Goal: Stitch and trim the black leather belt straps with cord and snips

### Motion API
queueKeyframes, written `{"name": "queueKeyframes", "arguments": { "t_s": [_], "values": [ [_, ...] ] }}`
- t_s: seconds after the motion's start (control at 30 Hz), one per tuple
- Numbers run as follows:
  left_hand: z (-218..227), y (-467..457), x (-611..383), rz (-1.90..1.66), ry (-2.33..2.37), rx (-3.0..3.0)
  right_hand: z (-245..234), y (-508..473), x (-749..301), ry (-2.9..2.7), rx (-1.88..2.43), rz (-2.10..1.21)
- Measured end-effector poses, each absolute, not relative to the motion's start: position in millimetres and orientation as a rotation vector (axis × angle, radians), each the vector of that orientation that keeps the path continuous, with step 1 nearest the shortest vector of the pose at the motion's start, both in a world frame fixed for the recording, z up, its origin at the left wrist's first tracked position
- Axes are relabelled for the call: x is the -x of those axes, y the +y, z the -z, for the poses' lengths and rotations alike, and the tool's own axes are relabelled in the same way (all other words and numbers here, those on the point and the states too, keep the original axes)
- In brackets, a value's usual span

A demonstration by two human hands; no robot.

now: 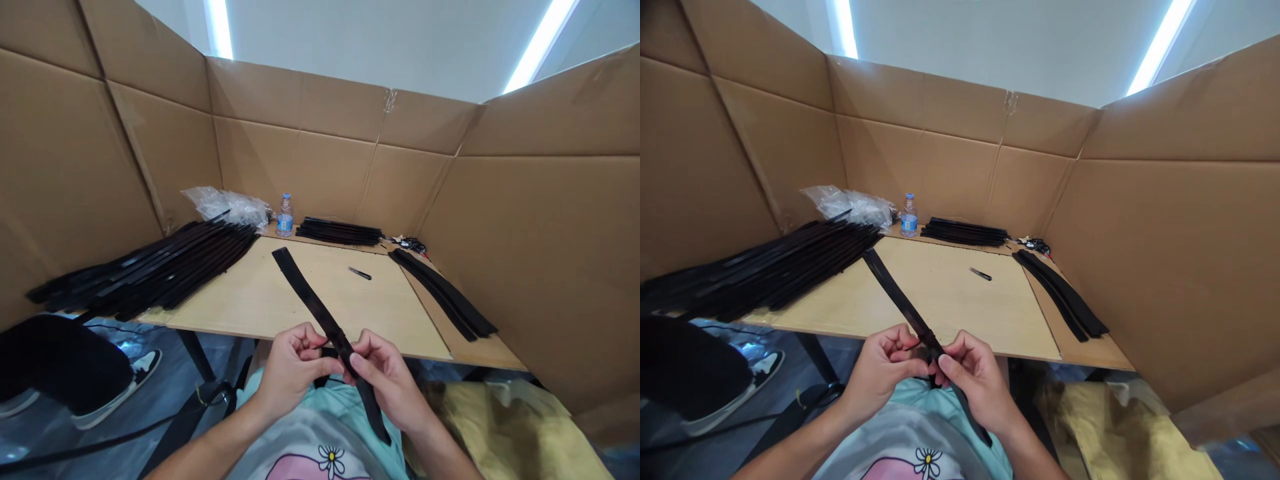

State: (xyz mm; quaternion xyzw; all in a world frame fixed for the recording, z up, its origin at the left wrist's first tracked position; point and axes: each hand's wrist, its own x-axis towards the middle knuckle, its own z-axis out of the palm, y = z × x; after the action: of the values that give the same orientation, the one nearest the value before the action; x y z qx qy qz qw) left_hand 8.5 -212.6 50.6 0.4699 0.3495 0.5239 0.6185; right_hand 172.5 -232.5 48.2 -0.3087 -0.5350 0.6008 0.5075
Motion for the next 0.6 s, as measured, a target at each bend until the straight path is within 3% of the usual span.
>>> {"name": "queueKeyframes", "arguments": {
  "t_s": [0.6],
  "values": [
    [-58.2,-219.5,-8.0,-1.133,0.782,-1.14,-44.8,-233.1,-168.0,-1.346,0.909,-1.38]
  ]
}}
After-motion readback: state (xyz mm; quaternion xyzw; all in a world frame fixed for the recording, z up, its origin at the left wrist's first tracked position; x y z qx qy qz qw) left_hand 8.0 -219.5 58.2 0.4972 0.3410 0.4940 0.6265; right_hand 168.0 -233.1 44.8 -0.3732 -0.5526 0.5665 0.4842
